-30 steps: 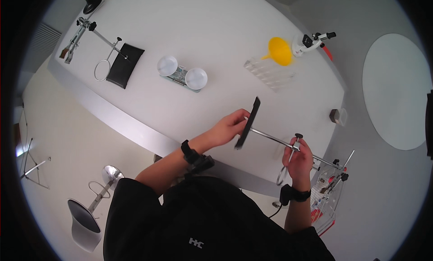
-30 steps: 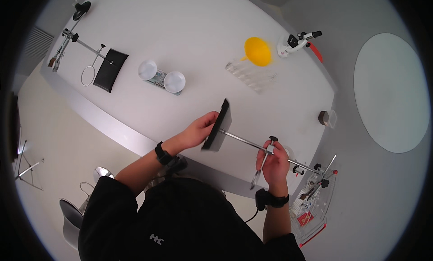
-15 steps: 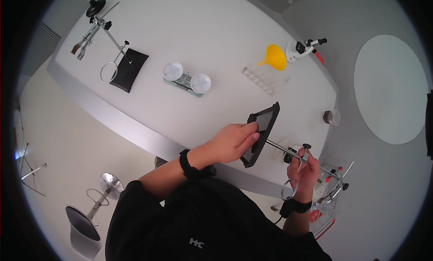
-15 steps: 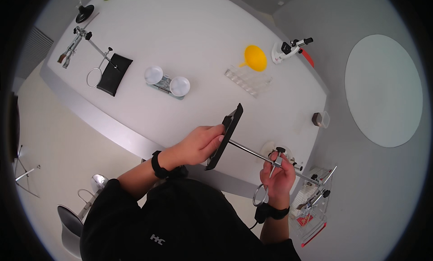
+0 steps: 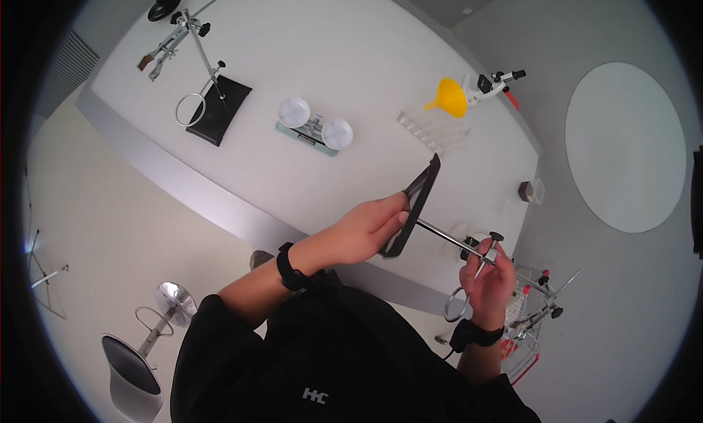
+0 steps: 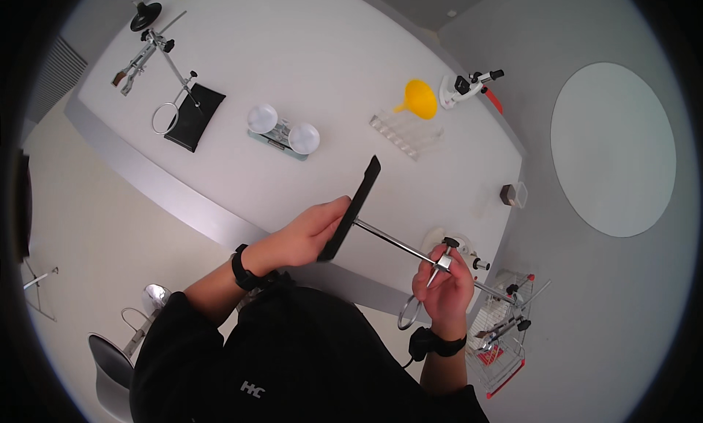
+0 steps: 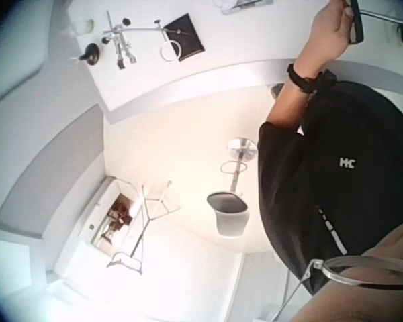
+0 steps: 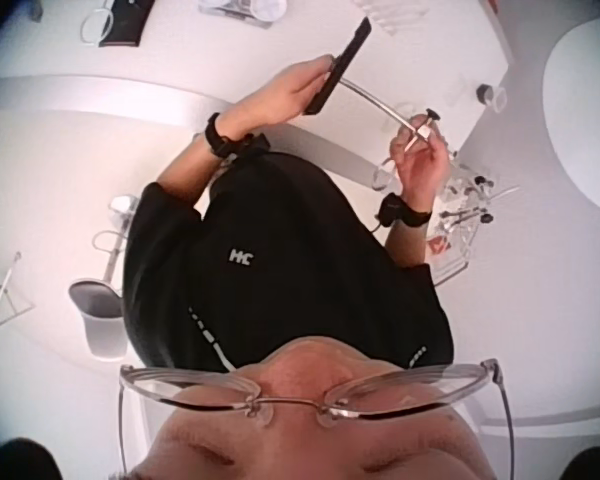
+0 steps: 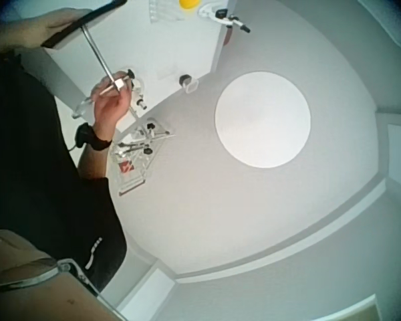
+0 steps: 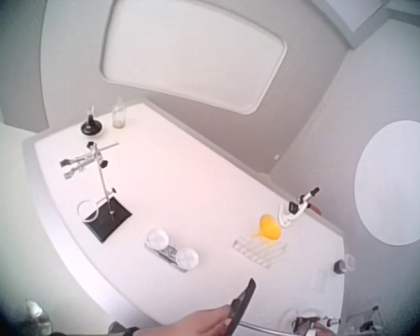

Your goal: The person retrieves a light-blue dual-bowl apparatus from a wire cart and places it on a white lab bench. They then pick up a black rectangular base and attach a metal ring stand to it, adjusting the clamp and ring. The person repeats this process with a second base and stand, positioning both assemblies on the bench. Finally, they retrieve a round-bottom flask from the cart.

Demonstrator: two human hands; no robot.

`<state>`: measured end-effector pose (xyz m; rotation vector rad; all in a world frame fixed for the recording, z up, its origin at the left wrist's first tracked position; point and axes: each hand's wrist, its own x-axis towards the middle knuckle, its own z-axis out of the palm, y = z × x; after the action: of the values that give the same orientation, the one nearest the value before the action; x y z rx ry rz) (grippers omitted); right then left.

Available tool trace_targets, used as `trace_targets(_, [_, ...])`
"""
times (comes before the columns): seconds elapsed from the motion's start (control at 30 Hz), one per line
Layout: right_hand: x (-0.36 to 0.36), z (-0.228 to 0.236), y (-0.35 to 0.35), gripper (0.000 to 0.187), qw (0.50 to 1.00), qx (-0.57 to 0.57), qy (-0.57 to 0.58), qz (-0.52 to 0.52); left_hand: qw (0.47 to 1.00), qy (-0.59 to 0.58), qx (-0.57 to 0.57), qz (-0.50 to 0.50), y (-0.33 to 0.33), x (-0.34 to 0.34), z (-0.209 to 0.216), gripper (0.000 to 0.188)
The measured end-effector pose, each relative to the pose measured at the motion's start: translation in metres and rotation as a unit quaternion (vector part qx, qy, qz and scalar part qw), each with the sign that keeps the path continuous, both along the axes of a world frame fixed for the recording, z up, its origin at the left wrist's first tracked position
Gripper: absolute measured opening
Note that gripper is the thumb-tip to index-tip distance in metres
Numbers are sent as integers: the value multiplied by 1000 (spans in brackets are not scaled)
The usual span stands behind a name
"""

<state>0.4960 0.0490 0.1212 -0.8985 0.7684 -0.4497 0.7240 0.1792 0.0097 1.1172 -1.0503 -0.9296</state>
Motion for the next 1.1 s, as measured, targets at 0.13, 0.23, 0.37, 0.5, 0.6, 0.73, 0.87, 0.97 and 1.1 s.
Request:
trace_targets(0.13, [-4,-2,2,31,999,25,-38,5,979,-185,-77,45,7,14,14,16])
trace_targets(0.23, [-3,1,3,31,997,59,-49,9,978,-184,-84,45,11,16,14,14])
trace_targets(0.37, [4,1,8,31,999,49,-19,-3,992,64,99,-51,17,19,27,33])
trace_targets(0.5, [7,1,12,33,990,-79,14,115,962,88,241,-90,23,25,23,39])
trace_targets(0.6, [8,-5,23,34,977,-146,24,152,943,108,268,-164,25,33,3,36])
trace_targets(0.73, [7,-7,32,36,963,-193,63,174,921,150,274,-232,28,40,-7,25])
trace_targets(0.87, [10,-7,30,35,965,-195,58,167,931,210,234,-184,31,29,-12,30])
trace_targets(0.97, [10,-6,30,30,957,-216,62,183,956,164,194,-148,29,26,-11,35])
trace_targets(1.1, [12,5,36,33,946,-238,90,202,958,190,158,-146,28,31,10,36])
